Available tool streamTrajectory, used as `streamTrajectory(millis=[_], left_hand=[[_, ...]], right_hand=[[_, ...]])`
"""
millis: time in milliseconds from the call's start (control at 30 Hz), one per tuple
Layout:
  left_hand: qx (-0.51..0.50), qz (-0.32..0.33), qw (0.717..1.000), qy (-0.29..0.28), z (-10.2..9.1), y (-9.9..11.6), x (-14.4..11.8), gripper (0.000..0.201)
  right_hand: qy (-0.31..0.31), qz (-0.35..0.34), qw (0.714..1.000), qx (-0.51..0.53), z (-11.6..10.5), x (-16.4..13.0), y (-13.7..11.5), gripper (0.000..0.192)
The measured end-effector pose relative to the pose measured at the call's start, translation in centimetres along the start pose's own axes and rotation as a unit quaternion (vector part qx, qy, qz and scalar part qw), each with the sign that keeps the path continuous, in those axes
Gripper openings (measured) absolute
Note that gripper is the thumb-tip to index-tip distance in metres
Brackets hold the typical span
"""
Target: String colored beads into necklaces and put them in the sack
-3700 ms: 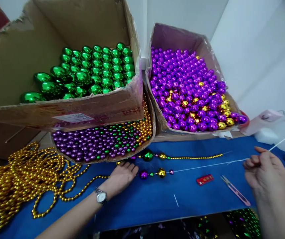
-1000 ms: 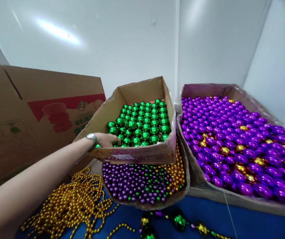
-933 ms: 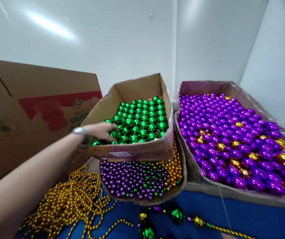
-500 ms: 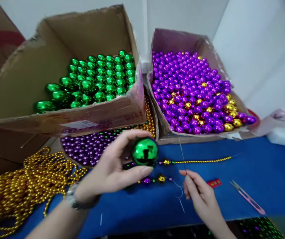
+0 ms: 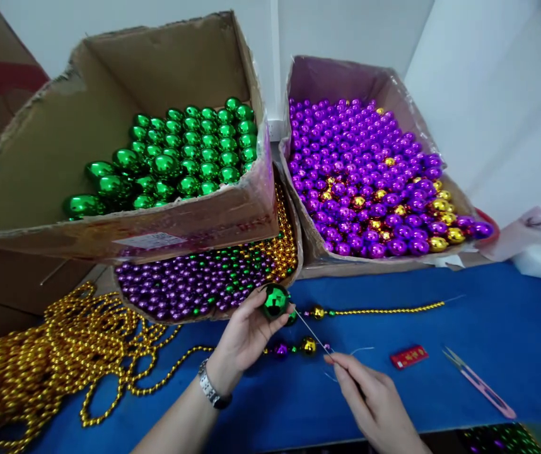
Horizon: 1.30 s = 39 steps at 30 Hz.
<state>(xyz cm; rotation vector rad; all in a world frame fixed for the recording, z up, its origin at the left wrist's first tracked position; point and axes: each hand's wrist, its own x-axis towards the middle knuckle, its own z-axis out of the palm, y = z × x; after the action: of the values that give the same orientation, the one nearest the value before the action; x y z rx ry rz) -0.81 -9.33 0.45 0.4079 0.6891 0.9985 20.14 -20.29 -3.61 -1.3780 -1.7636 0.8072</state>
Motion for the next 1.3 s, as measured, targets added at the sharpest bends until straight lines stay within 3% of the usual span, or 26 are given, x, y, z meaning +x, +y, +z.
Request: streamTrajectory(millis=[333,600,833,933,1033,1167,1300], left_hand=[[0.005,-0.008,1.000,-0.012,-0.6,0.7,0.1,0.027],[0.117,0.007,0.992,-0.043,-0.3,1.9,-0.6,0.036],[0.183,0.110,0.977,-0.008,-0.4,2.9,-1.1,0.043],[0.297,0.193,0.934,0.052,-0.4,2.3,-1.1,0.053],[0.438,0.276,0.850,0.096,-0.2,1.5,-1.2,0.059],[0.553,0.352,0.750,0.086,-0.1,0.8,-1.1,0.054],[0.627,0.375,0.679,0.072,-0.8,0.4,-1.0,0.056]], right_hand=[[0.009,-0.031,0.998,-0.053,0.0,0.4,0.9,0.027],[0.010,-0.064,0.993,-0.095,-0.1,0.6,0.9,0.027],[0.010,-0.068,0.992,-0.106,-0.2,0.5,1.2,0.027],[0.004,-0.066,0.994,-0.083,-0.2,0.3,0.6,0.026],[-0.005,-0.071,0.995,-0.066,0.0,0.2,-0.1,0.026],[-0.011,-0.083,0.994,-0.069,0.3,0.2,-0.3,0.027],[-0.019,-0.084,0.992,-0.087,0.3,0.2,-0.4,0.027]])
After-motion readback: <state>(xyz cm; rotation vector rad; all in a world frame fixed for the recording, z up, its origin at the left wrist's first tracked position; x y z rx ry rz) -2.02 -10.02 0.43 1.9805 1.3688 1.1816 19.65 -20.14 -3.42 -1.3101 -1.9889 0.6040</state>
